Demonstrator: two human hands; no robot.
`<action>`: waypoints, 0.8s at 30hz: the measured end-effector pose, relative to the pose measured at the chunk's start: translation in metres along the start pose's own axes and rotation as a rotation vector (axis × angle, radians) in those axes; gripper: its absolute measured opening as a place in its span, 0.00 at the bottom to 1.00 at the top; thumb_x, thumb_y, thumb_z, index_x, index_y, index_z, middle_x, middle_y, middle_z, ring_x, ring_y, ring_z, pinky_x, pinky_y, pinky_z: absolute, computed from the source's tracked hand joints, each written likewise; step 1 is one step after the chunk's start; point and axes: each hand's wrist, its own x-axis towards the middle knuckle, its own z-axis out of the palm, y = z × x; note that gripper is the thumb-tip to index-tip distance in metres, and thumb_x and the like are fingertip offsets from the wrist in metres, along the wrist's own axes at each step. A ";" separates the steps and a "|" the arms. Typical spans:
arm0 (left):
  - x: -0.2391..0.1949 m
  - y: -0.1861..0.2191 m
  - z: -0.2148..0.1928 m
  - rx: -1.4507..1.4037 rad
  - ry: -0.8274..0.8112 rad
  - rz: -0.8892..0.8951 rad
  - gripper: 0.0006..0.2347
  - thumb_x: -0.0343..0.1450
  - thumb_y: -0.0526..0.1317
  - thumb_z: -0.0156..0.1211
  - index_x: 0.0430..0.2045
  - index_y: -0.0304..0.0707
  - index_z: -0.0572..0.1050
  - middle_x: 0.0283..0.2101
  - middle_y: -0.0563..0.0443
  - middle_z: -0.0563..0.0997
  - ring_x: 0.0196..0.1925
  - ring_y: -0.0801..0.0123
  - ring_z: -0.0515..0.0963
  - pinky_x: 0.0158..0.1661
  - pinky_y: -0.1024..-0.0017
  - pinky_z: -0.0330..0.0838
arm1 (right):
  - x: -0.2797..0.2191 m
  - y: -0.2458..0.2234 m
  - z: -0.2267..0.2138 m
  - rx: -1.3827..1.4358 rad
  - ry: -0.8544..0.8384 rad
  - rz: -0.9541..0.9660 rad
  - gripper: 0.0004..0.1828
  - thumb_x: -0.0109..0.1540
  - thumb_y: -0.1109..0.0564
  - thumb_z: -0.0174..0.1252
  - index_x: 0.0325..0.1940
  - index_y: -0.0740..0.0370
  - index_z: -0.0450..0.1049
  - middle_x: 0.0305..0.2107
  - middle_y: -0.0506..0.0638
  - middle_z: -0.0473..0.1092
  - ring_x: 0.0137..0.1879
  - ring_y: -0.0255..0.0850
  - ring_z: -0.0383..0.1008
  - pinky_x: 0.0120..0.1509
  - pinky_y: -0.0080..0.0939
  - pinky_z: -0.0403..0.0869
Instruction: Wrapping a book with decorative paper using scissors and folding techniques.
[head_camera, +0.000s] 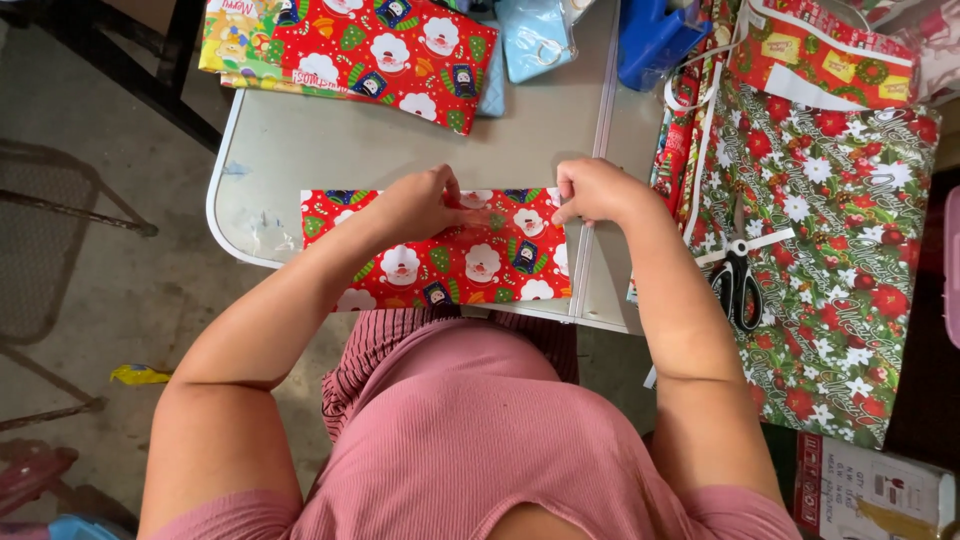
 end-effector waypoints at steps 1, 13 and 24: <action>0.003 -0.005 0.004 0.003 0.016 0.016 0.13 0.72 0.44 0.67 0.45 0.37 0.76 0.41 0.40 0.82 0.43 0.53 0.86 0.46 0.63 0.80 | -0.006 0.001 0.001 0.014 0.028 -0.061 0.18 0.50 0.59 0.74 0.38 0.60 0.74 0.27 0.54 0.74 0.28 0.49 0.78 0.38 0.45 0.74; -0.001 -0.006 0.002 0.004 0.044 0.077 0.13 0.72 0.43 0.66 0.43 0.33 0.76 0.41 0.36 0.82 0.44 0.48 0.85 0.48 0.59 0.80 | 0.008 -0.020 0.060 0.470 0.177 -0.395 0.08 0.61 0.61 0.66 0.41 0.61 0.74 0.25 0.48 0.71 0.30 0.37 0.73 0.39 0.37 0.75; 0.017 -0.016 0.016 0.086 0.076 0.096 0.12 0.72 0.45 0.67 0.39 0.36 0.79 0.36 0.42 0.84 0.39 0.55 0.86 0.43 0.65 0.81 | 0.011 -0.046 0.043 0.223 0.134 -0.211 0.17 0.55 0.48 0.75 0.31 0.58 0.74 0.19 0.46 0.70 0.28 0.38 0.74 0.38 0.38 0.72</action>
